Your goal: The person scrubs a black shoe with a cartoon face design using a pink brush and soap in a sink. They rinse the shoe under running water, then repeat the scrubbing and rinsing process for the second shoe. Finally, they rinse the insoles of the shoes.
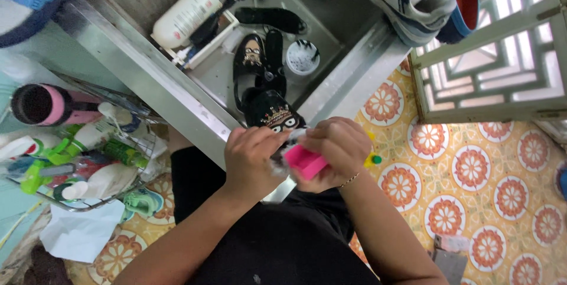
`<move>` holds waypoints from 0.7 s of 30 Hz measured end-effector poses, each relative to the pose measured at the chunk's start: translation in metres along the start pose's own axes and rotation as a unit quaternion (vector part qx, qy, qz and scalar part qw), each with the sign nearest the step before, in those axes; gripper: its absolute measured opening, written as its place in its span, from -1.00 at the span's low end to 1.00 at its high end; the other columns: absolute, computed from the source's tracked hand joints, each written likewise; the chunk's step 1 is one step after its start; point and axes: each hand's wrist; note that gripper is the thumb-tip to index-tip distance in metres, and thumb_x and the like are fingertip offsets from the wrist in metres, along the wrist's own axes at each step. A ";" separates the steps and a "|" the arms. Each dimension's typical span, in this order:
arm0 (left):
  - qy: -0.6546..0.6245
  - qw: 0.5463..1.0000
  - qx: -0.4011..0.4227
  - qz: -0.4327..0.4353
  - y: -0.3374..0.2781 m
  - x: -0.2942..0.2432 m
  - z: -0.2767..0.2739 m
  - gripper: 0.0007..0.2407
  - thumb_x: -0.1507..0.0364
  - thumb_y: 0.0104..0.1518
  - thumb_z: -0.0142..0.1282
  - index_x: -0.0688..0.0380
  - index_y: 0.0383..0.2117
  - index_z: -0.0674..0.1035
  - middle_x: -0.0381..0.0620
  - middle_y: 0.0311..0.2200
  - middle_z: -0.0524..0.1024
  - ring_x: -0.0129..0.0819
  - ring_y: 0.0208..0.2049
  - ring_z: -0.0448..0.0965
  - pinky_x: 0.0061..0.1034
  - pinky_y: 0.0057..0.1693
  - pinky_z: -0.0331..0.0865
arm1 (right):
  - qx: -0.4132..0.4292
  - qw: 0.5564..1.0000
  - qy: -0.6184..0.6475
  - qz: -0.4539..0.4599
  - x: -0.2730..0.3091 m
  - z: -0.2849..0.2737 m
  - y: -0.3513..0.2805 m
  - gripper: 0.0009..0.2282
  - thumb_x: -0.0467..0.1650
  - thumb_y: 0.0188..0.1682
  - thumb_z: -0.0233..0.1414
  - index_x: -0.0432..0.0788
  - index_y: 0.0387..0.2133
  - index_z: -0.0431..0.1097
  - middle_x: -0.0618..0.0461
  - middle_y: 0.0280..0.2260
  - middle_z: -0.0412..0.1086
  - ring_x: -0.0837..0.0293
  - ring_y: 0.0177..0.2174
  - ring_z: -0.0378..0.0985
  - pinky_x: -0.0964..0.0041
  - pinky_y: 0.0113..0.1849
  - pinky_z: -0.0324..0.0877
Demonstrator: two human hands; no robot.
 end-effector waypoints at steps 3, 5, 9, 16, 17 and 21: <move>-0.001 0.999 -0.052 -0.002 0.000 0.005 -0.020 -0.61 0.33 -0.26 0.49 0.10 -0.24 0.68 -0.22 -0.43 0.54 -0.29 -0.39 0.56 -0.30 -0.15 0.31 | 0.032 0.989 -0.085 0.114 -0.022 0.013 -0.007 -0.78 -0.31 -0.20 0.27 -0.24 -0.54 0.49 -0.09 -0.53 0.40 -0.03 -0.50 0.54 0.17 -0.40 0.45; 0.010 0.995 -0.096 -0.011 -0.006 0.014 -0.029 -0.62 0.31 -0.18 0.48 0.14 -0.22 0.65 -0.19 -0.39 0.56 -0.30 -0.37 0.57 -0.34 -0.14 0.36 | 0.048 0.970 -0.091 0.221 -0.054 0.036 -0.010 -0.77 -0.29 -0.12 0.27 -0.25 -0.45 0.50 -0.11 -0.47 0.43 -0.04 -0.43 0.55 0.18 -0.33 0.43; 0.029 0.986 -0.164 -0.017 -0.012 0.014 -0.053 -0.64 0.31 0.01 0.45 0.17 -0.11 0.62 -0.18 -0.32 0.62 -0.37 -0.34 0.63 -0.41 -0.12 0.43 | 0.066 0.940 -0.048 0.331 -0.072 0.076 -0.018 -0.65 -0.27 0.06 0.17 -0.31 -0.04 0.42 -0.22 -0.14 0.43 -0.11 -0.11 0.50 0.19 -0.04 0.38; 0.077 0.967 -0.233 0.065 -0.039 0.044 -0.012 -0.53 0.14 -0.22 0.24 0.14 -0.17 0.71 -0.32 -0.48 0.57 -0.46 -0.48 0.52 -0.33 -0.22 0.29 | 0.073 0.573 0.465 0.671 0.002 0.057 -0.044 -0.49 -0.08 0.06 -0.10 -0.25 0.05 0.38 -0.05 -0.08 0.52 0.10 -0.10 0.56 0.19 -0.03 0.44; 0.105 0.974 -0.179 0.091 -0.037 0.043 -0.008 -0.63 0.21 -0.03 0.26 0.07 -0.11 0.70 -0.35 -0.35 0.59 -0.49 -0.31 0.56 -0.38 -0.11 0.30 | 0.059 0.505 0.509 0.695 0.007 0.052 -0.045 -0.52 -0.12 0.02 -0.06 -0.26 0.02 0.37 -0.06 -0.12 0.52 0.09 -0.15 0.59 0.15 -0.09 0.49; 0.005 0.988 -0.031 0.151 -0.014 0.035 -0.018 -0.54 0.09 0.09 0.33 0.25 -0.11 0.64 -0.11 -0.17 0.58 -0.35 -0.15 0.55 -0.33 -0.01 0.35 | 0.064 0.502 0.527 0.683 -0.004 0.033 -0.088 -0.62 -0.35 0.00 0.09 -0.37 0.02 0.34 -0.08 -0.17 0.50 0.09 -0.21 0.58 0.14 -0.19 0.50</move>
Point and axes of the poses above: each hand's wrist, its own y-axis towards the middle knuckle, its own z-axis out of the palm, x = y × z
